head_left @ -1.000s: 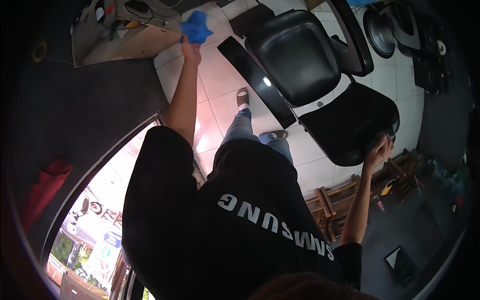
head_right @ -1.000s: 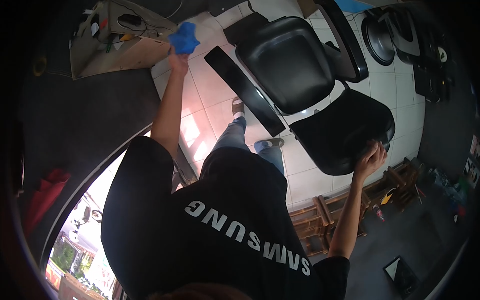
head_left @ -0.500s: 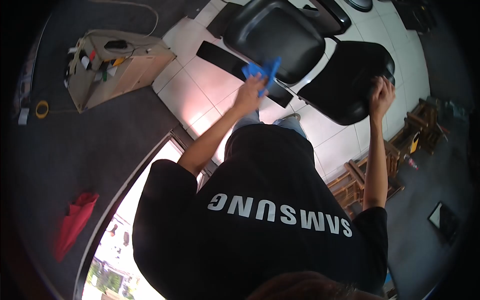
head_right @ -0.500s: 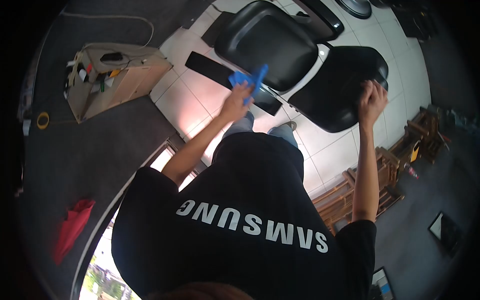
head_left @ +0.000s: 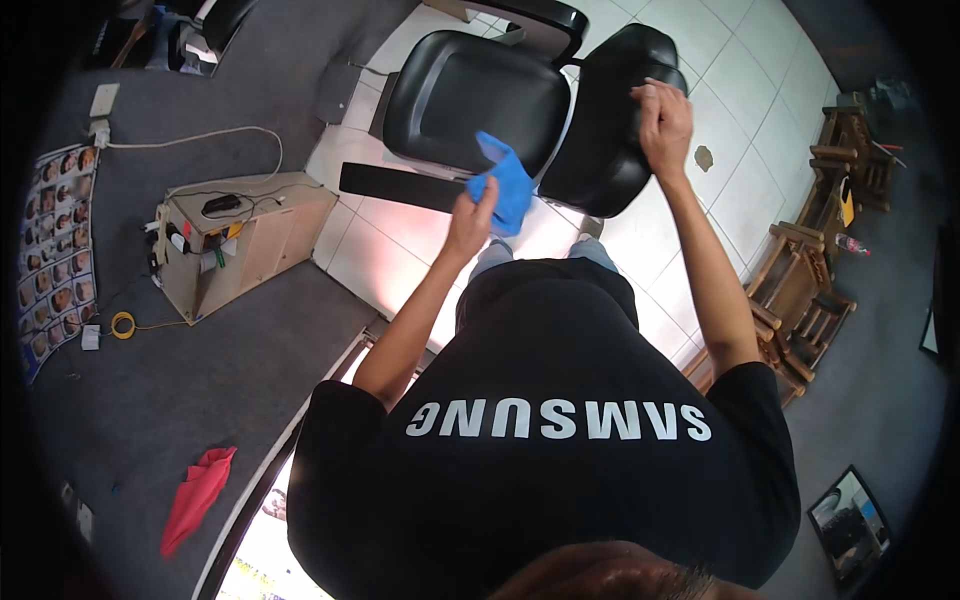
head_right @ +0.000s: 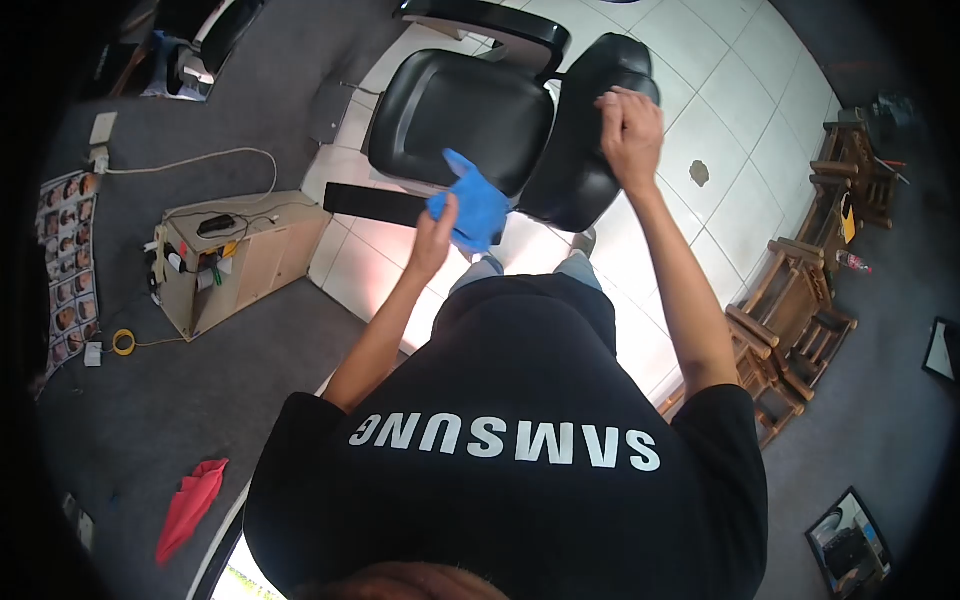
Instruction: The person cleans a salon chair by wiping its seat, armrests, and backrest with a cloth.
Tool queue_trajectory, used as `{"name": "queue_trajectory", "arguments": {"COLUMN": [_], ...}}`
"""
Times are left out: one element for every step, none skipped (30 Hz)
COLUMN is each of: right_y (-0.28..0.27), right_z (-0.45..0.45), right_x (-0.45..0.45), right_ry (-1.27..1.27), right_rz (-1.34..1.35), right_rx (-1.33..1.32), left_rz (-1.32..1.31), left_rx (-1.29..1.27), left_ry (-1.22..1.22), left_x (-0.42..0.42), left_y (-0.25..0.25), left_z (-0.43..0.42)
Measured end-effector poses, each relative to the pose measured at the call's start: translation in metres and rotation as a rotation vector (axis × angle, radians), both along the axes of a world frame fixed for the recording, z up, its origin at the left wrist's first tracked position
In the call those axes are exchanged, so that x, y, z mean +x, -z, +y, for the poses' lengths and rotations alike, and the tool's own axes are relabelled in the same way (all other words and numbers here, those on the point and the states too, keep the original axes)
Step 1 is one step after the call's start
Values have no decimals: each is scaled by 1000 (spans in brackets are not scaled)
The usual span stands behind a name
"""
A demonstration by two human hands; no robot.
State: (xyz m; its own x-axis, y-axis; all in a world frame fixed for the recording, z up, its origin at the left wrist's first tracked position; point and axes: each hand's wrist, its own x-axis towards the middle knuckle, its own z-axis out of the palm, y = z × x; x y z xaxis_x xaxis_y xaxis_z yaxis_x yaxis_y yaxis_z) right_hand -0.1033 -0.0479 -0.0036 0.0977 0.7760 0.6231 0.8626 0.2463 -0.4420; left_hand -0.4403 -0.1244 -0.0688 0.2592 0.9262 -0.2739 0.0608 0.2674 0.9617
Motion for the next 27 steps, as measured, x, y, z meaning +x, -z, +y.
{"name": "queue_trajectory", "arguments": {"right_y": [-3, -7, -13, -19, -23, -27, -38, -48, -56, -62, -71, -61, -56, -55, -77, -79, -78, -74, -55, -47, -40, -19, 2, 33, 7, -24, -22], "right_z": [-3, -7, -12, -18, -34, -53, -71, -88, -100, -107, -111, -108, -99, -93, -87, -78, -67, -50, -26, -4, 16, 32, 49, 56, 45, 20, 0], "right_x": [0, 0, -1, -4, -10, -14, -24, -31, -34, -30, -2, 23, 48, 70, 90, 107, 124, 140, 150, 153, 154, 146, 139, 119, 100, 79, 60], "right_ry": [0, -4, -43, -81, -163, -252, -347, -442, -495, -540, -636, -448, -347, -246, -91, -126, -210, -341, -235, -179, -126, -220, -243, -393, -494, -594, -702], "right_rz": [94, 187, 241, 294, 402, 508, 752, 997, 1399, 1798, 1944, 2143, 2185, 2218, 2236, 2142, 2082, 2000, 1822, 1498, 1165, 776, 405, -20, -96, -177, -228], "right_rx": [-37, -74, -1, 72, 53, 34, -49, -137, -254, -380, -684, -797, -845, -898, -872, -744, -601, -501, -415, -549, -659, -562, -402, -49, -120, -196, -239], "left_rz": [-37, -16, 15, 45, 54, 62, 72, 150, 227, 302, 504, 703, 680, 644, 609, 576, 645, 654, 660, 662, 667, 679, 688, 694, 711, 670, 627], "left_rx": [61, 99, 199, 299, 360, 423, 483, 479, 471, 459, 625, 783, 756, 770, 786, 802, 812, 758, 702, 647, 585, 581, 577, 575, 567, 557, 537], "left_ry": [-85, -78, -118, -155, -147, -142, -139, -59, 20, 97, 254, 416, 434, 447, 451, 453, 410, 260, 115, -28, -162, -237, -313, -390, -450, -517, -582], "left_x": [12, 18, 31, 47, 64, 85, 105, 128, 154, 178, 198, 219, 236, 245, 252, 257, 256, 257, 255, 254, 256, 254, 250, 246, 245, 244, 243], "left_y": [-30, -52, -75, -96, -115, -133, -149, -165, -180, -187, -187, -188, -190, -191, -188, -185, -179, -165, -148, -131, -119, -103, -85, -69, -57, -45, -34], "left_z": [4, 10, 14, 18, 19, 17, 15, 8, -2, -11, -18, -25, -33, -38, -42, -45, -47, -49, -51, -51, -51, -47, -41, -36, -29, -24, -23]}}
